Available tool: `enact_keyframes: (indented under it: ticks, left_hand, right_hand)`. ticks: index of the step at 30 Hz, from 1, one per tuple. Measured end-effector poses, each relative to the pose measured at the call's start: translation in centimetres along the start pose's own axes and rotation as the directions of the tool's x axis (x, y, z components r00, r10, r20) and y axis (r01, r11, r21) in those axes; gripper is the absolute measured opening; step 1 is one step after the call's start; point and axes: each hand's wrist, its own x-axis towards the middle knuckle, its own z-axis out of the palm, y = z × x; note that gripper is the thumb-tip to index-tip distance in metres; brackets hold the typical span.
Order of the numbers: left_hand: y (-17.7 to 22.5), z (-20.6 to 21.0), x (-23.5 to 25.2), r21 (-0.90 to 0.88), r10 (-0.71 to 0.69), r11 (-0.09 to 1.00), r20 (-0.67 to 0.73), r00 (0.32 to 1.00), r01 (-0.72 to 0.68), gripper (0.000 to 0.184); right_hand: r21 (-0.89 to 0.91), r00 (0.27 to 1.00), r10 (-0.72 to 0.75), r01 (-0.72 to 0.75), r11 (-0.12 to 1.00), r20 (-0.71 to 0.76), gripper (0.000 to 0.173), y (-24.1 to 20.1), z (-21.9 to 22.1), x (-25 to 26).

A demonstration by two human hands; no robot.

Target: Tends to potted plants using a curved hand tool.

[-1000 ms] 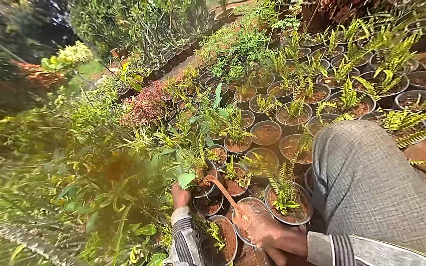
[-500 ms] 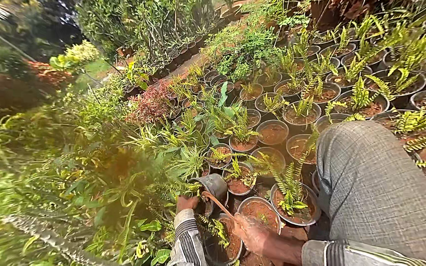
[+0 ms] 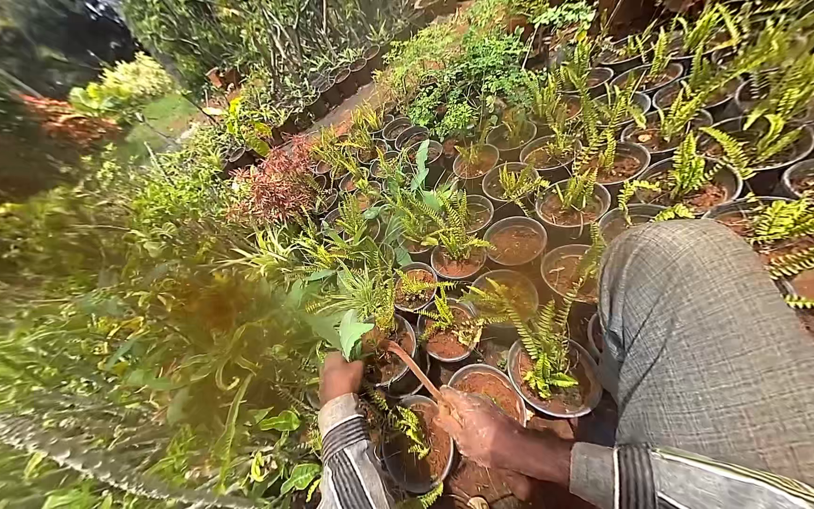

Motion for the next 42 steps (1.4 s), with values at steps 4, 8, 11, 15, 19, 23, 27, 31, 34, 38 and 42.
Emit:
enact_keyframes:
  ticks: [4, 8, 11, 15, 19, 23, 27, 31, 34, 38, 42]
  left_hand:
    - [-1.4, 1.7, 0.2, -0.114, 0.013, 0.993, 0.0, 1.0, -0.013, 0.034]
    - [-1.1, 1.4, -0.5, -0.129, -0.004, 0.992, -0.013, 1.0, 0.002, 0.038]
    - [-0.9, 1.2, -0.5, -0.053, 0.001, 0.999, -0.029, 1.0, -0.002, 0.045]
    - [-0.2, 0.5, -1.2, 0.11, 0.054, 0.993, -0.018, 0.998, -0.052, 0.055]
    - [-0.6, 0.6, -0.9, 0.066, 0.059, 0.996, -0.018, 0.998, -0.058, 0.054]
    - [-1.6, 0.8, 0.2, -0.055, 0.081, 0.995, -0.021, 0.996, -0.082, 0.049]
    - [-1.8, 0.9, 0.6, -0.097, 0.087, 0.991, -0.014, 0.996, -0.088, 0.044]
    - [-2.0, 1.2, 0.5, -0.169, 0.082, 0.982, -0.004, 0.997, -0.082, 0.048]
    - [-2.3, 1.3, 0.3, -0.186, 0.089, 0.979, 0.0, 0.996, -0.087, 0.051]
    - [-2.9, 1.3, 0.4, -0.231, 0.117, 0.966, -0.012, 0.993, -0.117, 0.052]
    - [-3.3, 1.6, 0.7, -0.286, 0.131, 0.948, -0.036, 0.991, -0.136, 0.053]
  right_hand:
    - [0.072, 0.999, 0.042, -0.044, 0.996, 0.027, 0.037, 0.7, 0.7, 0.6]
    - [0.163, 0.997, 0.068, -0.071, 0.984, 0.026, 0.036, 0.8, 0.8, 0.4]
    - [0.278, 0.996, 0.082, -0.09, 0.956, 0.038, 0.035, 0.9, 0.8, 0.1]
    - [0.349, 0.994, 0.094, -0.106, 0.931, 0.052, 0.034, 0.9, 1.1, 0.0]
    - [0.379, 0.99, 0.098, -0.131, 0.916, 0.104, 0.035, 0.8, 1.2, 0.2]
    - [0.254, 0.995, 0.076, -0.092, 0.963, 0.072, 0.033, 0.6, 1.4, 0.6]
    - [0.04, 1.0, 0.017, -0.018, 0.999, 0.026, 0.038, 0.7, 2.1, 1.0]
    - [0.039, 0.998, 0.015, -0.017, 0.999, 0.053, 0.037, 0.2, 2.0, 1.5]
    - [0.045, 0.994, 0.048, -0.053, 0.998, 0.095, 0.033, -1.4, 1.1, 2.2]
    - [-0.037, 0.995, 0.035, -0.031, 0.999, 0.096, 0.032, -2.5, 0.4, 3.5]
    - [-0.055, 0.996, -0.017, 0.022, 0.998, 0.092, 0.029, -1.2, 0.4, 4.5]
